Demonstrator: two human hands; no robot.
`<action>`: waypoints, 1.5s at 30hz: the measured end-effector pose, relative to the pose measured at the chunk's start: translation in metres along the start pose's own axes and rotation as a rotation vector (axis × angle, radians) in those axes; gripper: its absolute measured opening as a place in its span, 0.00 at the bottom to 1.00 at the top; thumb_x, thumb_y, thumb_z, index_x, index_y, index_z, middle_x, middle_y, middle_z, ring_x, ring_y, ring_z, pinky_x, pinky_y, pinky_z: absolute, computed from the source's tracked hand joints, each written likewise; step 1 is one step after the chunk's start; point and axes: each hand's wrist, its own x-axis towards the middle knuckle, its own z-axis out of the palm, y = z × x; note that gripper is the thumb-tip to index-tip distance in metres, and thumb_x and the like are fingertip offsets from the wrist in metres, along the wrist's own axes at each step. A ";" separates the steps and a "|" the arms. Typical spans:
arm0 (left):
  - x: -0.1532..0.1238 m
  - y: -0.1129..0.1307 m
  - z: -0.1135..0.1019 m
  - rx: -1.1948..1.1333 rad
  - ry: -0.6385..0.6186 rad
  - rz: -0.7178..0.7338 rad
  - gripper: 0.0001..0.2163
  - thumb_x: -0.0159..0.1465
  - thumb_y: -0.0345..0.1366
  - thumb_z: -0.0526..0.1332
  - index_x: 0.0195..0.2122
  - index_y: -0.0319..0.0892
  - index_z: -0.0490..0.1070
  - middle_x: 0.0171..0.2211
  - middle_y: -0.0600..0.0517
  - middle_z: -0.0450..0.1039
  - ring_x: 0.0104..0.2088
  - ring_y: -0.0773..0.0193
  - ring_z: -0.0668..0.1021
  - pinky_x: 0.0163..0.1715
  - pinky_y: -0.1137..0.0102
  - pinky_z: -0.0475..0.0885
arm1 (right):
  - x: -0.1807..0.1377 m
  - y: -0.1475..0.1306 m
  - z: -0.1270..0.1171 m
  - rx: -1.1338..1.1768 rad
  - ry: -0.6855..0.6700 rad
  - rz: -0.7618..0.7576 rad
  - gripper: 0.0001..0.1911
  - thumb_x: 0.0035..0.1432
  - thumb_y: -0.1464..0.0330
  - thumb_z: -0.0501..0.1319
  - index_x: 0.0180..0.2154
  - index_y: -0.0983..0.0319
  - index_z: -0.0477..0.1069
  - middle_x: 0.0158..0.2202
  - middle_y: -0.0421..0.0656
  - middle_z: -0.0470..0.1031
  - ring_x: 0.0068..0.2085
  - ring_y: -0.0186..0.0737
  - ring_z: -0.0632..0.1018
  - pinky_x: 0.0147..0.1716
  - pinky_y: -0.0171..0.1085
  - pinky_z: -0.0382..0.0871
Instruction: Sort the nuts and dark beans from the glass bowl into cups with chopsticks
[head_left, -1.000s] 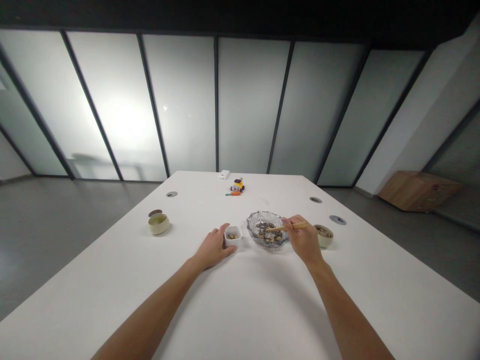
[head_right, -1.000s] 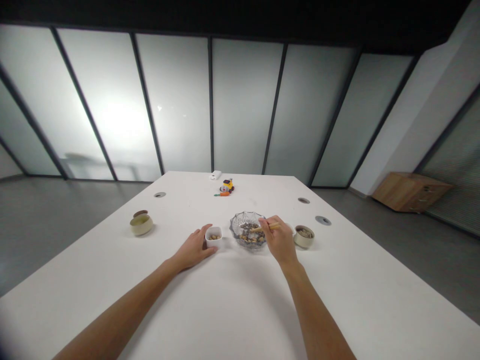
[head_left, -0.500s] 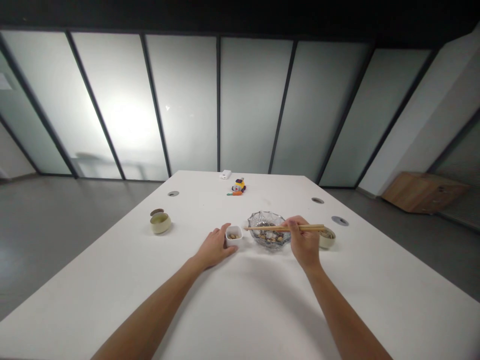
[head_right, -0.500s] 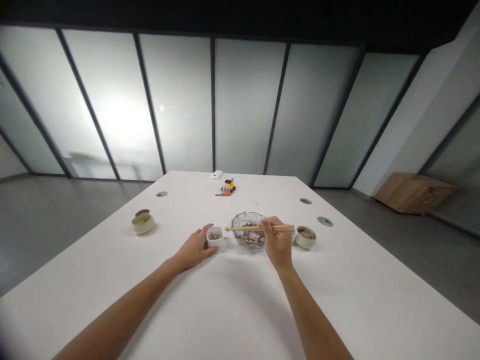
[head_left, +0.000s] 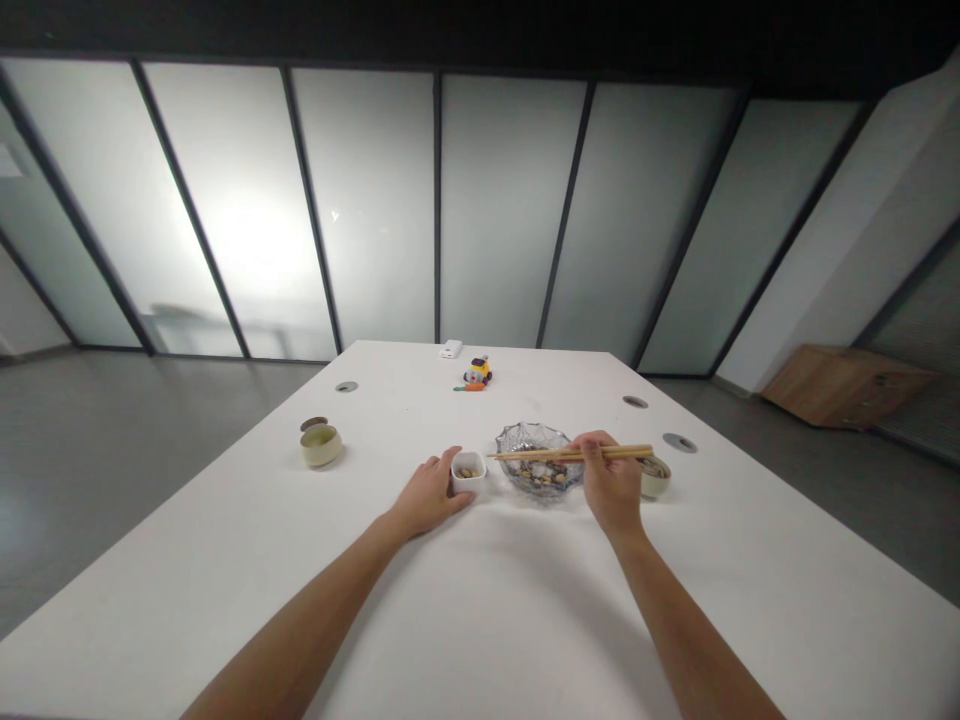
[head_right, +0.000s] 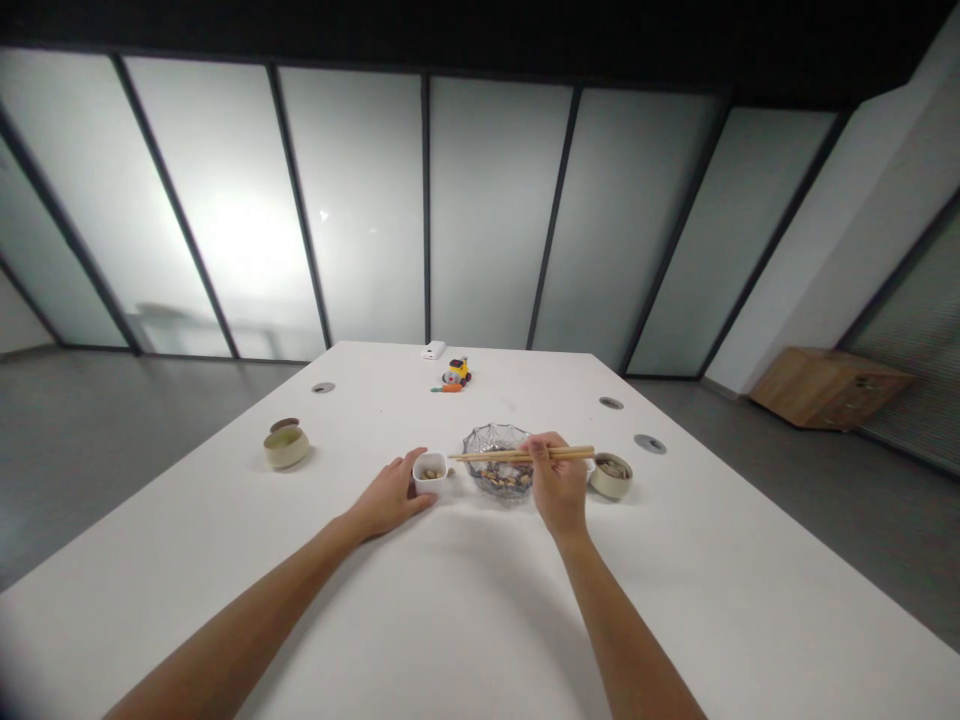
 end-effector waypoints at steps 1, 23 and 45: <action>0.000 0.000 0.000 0.001 0.002 0.002 0.36 0.64 0.47 0.67 0.70 0.43 0.57 0.56 0.41 0.76 0.57 0.44 0.76 0.58 0.56 0.69 | 0.001 0.001 -0.002 -0.023 0.036 0.001 0.27 0.66 0.44 0.59 0.28 0.59 0.74 0.22 0.41 0.77 0.24 0.42 0.78 0.24 0.37 0.69; -0.001 0.002 -0.002 0.015 -0.008 -0.016 0.37 0.65 0.47 0.66 0.71 0.42 0.56 0.57 0.41 0.76 0.58 0.43 0.76 0.59 0.56 0.69 | -0.001 0.001 -0.001 -0.145 -0.127 -0.253 0.22 0.70 0.51 0.60 0.30 0.58 0.78 0.28 0.43 0.79 0.31 0.42 0.79 0.30 0.39 0.73; -0.001 0.004 0.003 0.058 0.127 -0.013 0.30 0.62 0.44 0.67 0.64 0.45 0.63 0.47 0.46 0.79 0.48 0.47 0.81 0.47 0.62 0.72 | -0.048 0.010 0.051 -0.468 -0.543 -0.800 0.03 0.69 0.69 0.64 0.40 0.59 0.78 0.39 0.46 0.80 0.40 0.45 0.80 0.39 0.41 0.77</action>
